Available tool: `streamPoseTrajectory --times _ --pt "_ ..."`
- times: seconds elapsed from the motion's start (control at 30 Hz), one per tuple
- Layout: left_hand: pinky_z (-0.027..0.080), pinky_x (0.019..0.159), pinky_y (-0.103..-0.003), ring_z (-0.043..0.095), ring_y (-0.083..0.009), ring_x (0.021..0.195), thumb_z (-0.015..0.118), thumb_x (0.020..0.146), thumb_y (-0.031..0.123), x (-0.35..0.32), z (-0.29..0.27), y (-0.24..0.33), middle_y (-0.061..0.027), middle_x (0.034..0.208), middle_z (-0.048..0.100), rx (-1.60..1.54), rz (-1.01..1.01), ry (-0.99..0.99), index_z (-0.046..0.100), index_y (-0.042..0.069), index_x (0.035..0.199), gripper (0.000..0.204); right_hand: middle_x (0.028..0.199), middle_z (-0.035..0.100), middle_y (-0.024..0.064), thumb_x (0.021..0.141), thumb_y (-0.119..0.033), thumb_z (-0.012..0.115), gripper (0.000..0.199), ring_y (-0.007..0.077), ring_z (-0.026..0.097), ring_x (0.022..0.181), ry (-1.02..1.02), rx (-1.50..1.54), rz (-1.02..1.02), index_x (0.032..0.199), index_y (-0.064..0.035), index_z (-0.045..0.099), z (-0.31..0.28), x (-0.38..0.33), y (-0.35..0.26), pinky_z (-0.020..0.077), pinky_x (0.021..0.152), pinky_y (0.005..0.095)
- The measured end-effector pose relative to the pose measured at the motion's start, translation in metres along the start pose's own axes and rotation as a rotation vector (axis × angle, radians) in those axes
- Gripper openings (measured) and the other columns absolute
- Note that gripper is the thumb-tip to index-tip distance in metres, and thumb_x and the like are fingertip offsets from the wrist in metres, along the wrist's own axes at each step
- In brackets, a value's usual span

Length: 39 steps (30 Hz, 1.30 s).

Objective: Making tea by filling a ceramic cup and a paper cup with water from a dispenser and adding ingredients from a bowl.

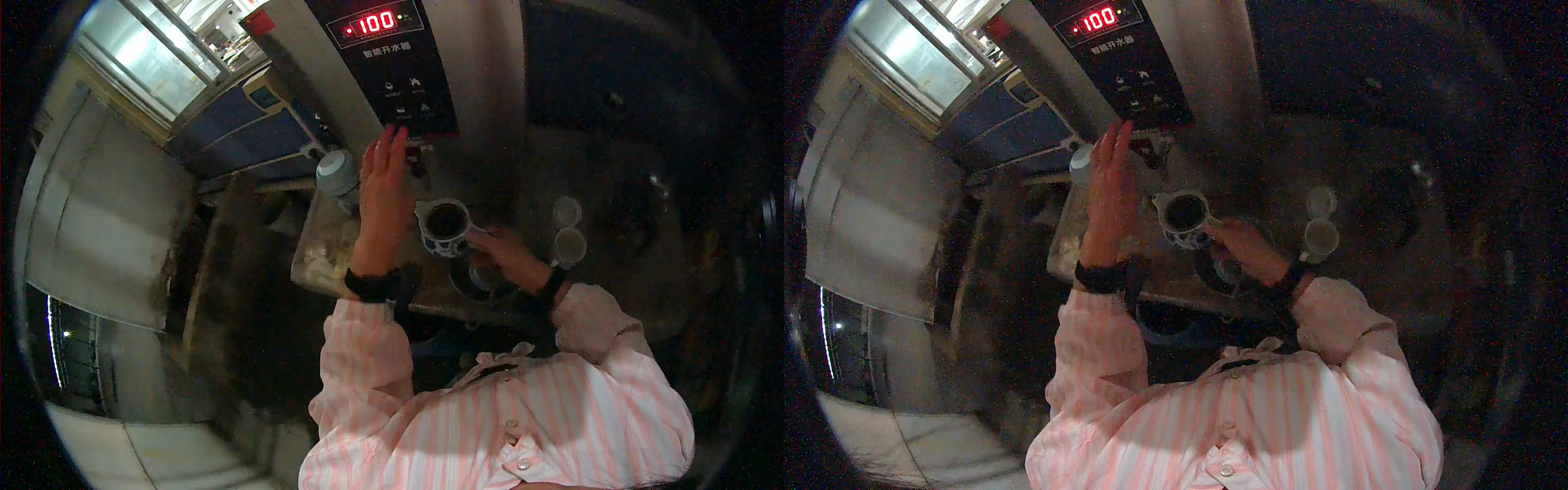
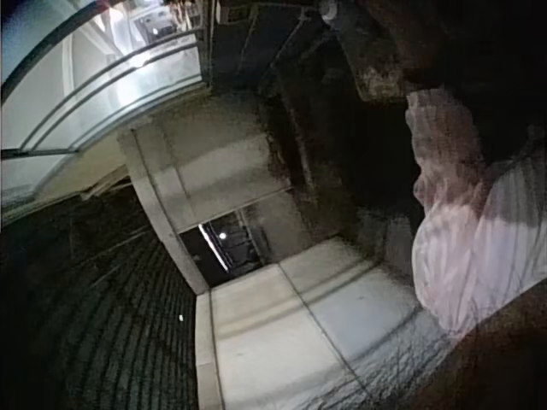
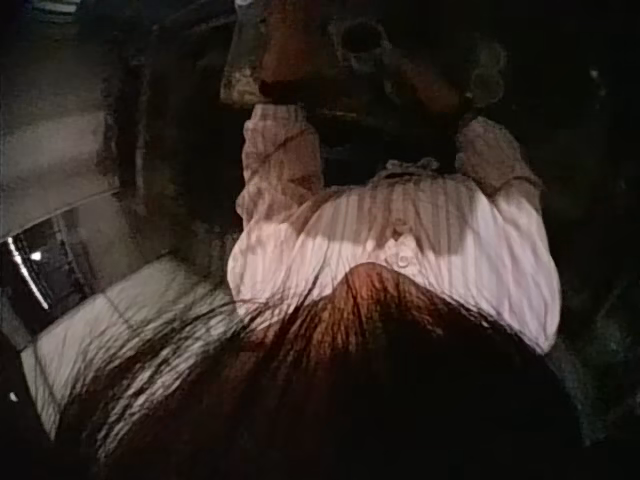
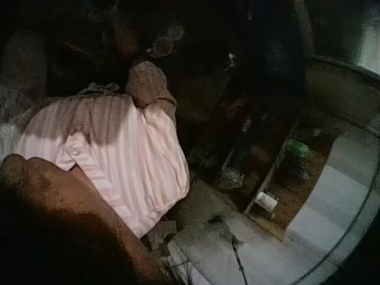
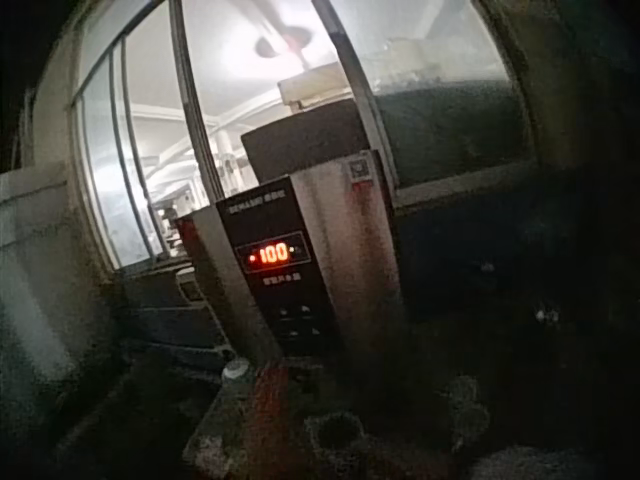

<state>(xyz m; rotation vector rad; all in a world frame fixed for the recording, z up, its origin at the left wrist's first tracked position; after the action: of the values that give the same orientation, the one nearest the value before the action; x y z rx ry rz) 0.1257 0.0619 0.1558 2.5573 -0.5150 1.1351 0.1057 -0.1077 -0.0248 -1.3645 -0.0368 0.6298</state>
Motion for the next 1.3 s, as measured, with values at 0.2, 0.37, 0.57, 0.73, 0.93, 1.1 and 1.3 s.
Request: streamPoseTrajectory --times 0.2,0.37,0.57,0.73,0.93,1.1,1.3 --pt "0.039 0.091 -0.043 0.046 -0.0343 0.109 0.052 0.071 0.000 -0.008 0.029 0.002 -0.0130 0.114 0.052 -0.020 -0.002 -0.134 0.050 0.007 0.118 0.047 0.091 0.053 0.0008 0.084 -0.034 0.062 0.031 0.0122 0.054 0.080 0.043 0.111 0.003 0.096 -0.0060 0.059 0.005 0.018 0.008 0.0485 0.071 0.0255" --pt "0.038 0.093 -0.043 0.046 -0.0330 0.111 0.051 0.073 -0.001 -0.047 0.020 0.009 -0.0123 0.115 0.052 0.025 -0.057 -0.113 0.050 0.007 0.120 0.048 0.088 0.052 0.0007 0.083 -0.036 0.061 0.030 0.0117 0.052 0.083 0.029 0.044 -0.086 0.095 -0.0084 0.059 0.007 0.029 0.006 0.0490 0.073 0.0298" --pt "0.035 0.098 -0.043 0.040 -0.0324 0.124 0.048 0.075 -0.005 -0.079 0.020 0.015 -0.0144 0.130 0.045 -0.065 -0.087 -0.156 0.045 0.006 0.127 0.054 0.080 0.056 -0.0004 0.083 -0.033 0.060 0.023 0.0110 0.049 0.069 0.062 0.091 -0.129 0.085 -0.0101 0.059 0.021 0.028 -0.010 0.0425 0.062 0.0287" --pt "0.034 0.100 -0.043 0.038 -0.0331 0.125 0.046 0.075 -0.005 -0.097 0.010 0.005 -0.0177 0.132 0.043 -0.220 -0.162 -0.086 0.042 0.003 0.129 0.054 0.079 0.055 -0.0011 0.083 -0.030 0.062 0.019 0.0109 0.050 0.073 0.074 0.102 -0.095 0.087 -0.0121 0.059 0.031 0.029 -0.016 0.0447 0.063 0.0309" --pt "0.038 0.093 -0.041 0.045 -0.0359 0.114 0.050 0.076 -0.001 -0.177 0.040 -0.037 -0.0197 0.121 0.050 -0.473 -0.649 -0.095 0.046 0.001 0.125 0.049 0.078 0.049 -0.0014 0.083 -0.032 0.062 0.022 0.0119 0.051 0.074 0.086 0.137 -0.058 0.085 -0.0114 0.056 0.030 0.033 -0.005 0.0490 0.066 0.0306" --pt "0.043 0.084 -0.040 0.053 -0.0338 0.098 0.054 0.076 0.006 -0.205 0.065 -0.036 -0.0182 0.108 0.057 -0.404 -0.661 -0.241 0.053 0.002 0.116 0.040 0.079 0.050 -0.0005 0.084 -0.031 0.061 0.020 0.0130 0.052 0.074 0.093 0.061 -0.031 0.085 -0.0112 0.056 0.027 0.045 0.005 0.0490 0.066 0.0309" --pt "0.043 0.081 -0.040 0.055 -0.0313 0.096 0.056 0.077 0.009 -0.185 0.056 -0.031 -0.0171 0.107 0.058 -0.427 -0.718 -0.331 0.055 0.002 0.112 0.035 0.078 0.049 -0.0010 0.084 -0.028 0.060 0.018 0.0124 0.050 0.071 0.094 0.028 -0.052 0.080 -0.0117 0.056 0.020 0.048 0.002 0.0479 0.065 0.0311"
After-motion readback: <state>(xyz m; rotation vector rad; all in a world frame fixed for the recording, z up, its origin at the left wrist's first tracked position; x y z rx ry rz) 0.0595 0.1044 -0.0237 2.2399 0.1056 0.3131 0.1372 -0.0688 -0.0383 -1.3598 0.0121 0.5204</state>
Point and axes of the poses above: each hand's wrist, its own x-axis towards the middle knuckle, its own z-axis out of the palm, y = z × x, the point moved 6 cm from there along x, towards the middle knuckle
